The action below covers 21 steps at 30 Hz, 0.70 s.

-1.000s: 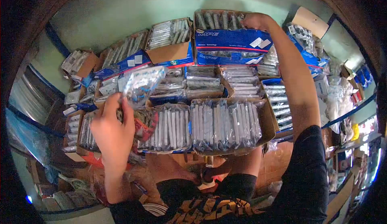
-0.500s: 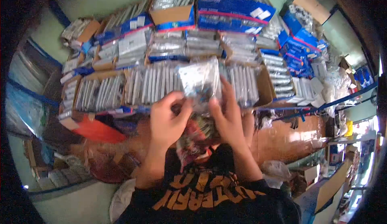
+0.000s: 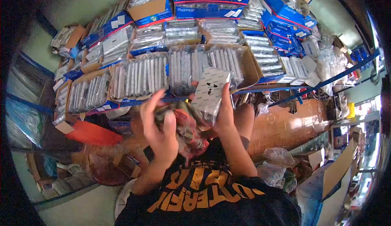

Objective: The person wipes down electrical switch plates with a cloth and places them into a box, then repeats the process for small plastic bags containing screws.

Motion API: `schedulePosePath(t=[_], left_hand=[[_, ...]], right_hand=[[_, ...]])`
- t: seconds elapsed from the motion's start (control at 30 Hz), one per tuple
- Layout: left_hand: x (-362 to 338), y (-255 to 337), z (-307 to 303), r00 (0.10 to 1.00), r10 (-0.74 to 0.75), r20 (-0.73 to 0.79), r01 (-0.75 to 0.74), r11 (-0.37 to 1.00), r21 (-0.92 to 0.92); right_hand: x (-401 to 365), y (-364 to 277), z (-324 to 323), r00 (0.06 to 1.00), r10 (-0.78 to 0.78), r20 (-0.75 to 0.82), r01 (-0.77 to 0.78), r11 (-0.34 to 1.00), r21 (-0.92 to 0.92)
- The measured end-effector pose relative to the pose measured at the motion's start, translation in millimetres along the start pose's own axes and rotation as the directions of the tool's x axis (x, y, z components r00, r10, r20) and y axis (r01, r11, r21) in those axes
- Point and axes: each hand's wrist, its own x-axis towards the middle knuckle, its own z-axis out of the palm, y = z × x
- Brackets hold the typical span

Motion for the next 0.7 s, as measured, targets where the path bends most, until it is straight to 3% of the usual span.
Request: schedulePosePath(t=[0.03,0.07,0.13,0.17,0.2,0.27,0.3,0.33,0.4,0.47,0.5,0.57,0.63,0.7], left_hand=[[-9,3,1,0.996,0.035,-0.080,-0.039,0.998,-0.050],[-21,-7,5,0.986,0.155,-0.060,-0.156,0.988,-0.021],[-35,-11,25,0.940,0.216,0.266,-0.260,0.955,0.144],[-31,-9,29,0.796,0.312,0.520,-0.515,0.800,0.309],[-26,-12,33,0.802,0.298,0.518,-0.505,0.801,0.321],[-12,-21,38,0.800,0.345,0.491,-0.557,0.733,0.391],[6,-16,38,0.813,0.351,0.464,-0.522,0.793,0.315],[24,-17,41,0.817,0.372,0.440,-0.517,0.811,0.274],[49,-20,47,0.817,0.391,0.423,-0.512,0.829,0.223],[63,-22,53,0.762,0.466,0.449,-0.569,0.813,0.121],[59,-13,55,0.759,0.467,0.453,-0.571,0.813,0.117],[34,13,61,0.631,0.363,0.686,-0.600,0.789,0.135],[-6,10,59,0.584,0.375,0.720,-0.596,0.800,0.066],[-15,-2,64,0.540,0.397,0.742,-0.590,0.808,-0.004]], right_hand=[[0,-2,-1,0.998,-0.046,0.039,0.045,0.999,0.013],[0,-1,-2,0.999,-0.045,0.021,0.045,0.998,-0.034],[-4,9,-2,0.998,-0.017,0.062,0.019,0.999,-0.034],[-5,15,-3,0.994,0.004,0.107,0.000,0.999,-0.038],[-3,25,-14,0.996,-0.068,0.064,0.083,0.960,-0.266],[-11,14,-2,0.998,-0.055,0.009,0.055,0.974,-0.221],[-17,7,6,0.997,-0.057,-0.050,0.047,0.983,-0.178],[-19,3,11,1.000,-0.018,0.010,0.019,0.998,-0.058],[-22,11,3,1.000,0.000,0.000,0.000,0.994,-0.112],[-21,10,6,1.000,0.014,0.002,-0.014,0.985,-0.173],[-21,6,18,1.000,0.013,-0.013,-0.014,0.995,-0.094],[-21,-7,43,0.999,0.011,-0.040,-0.009,0.998,0.063],[-19,-9,42,0.998,0.009,-0.062,0.000,0.990,0.138],[-11,-4,17,1.000,-0.015,-0.011,0.016,0.997,0.076]])
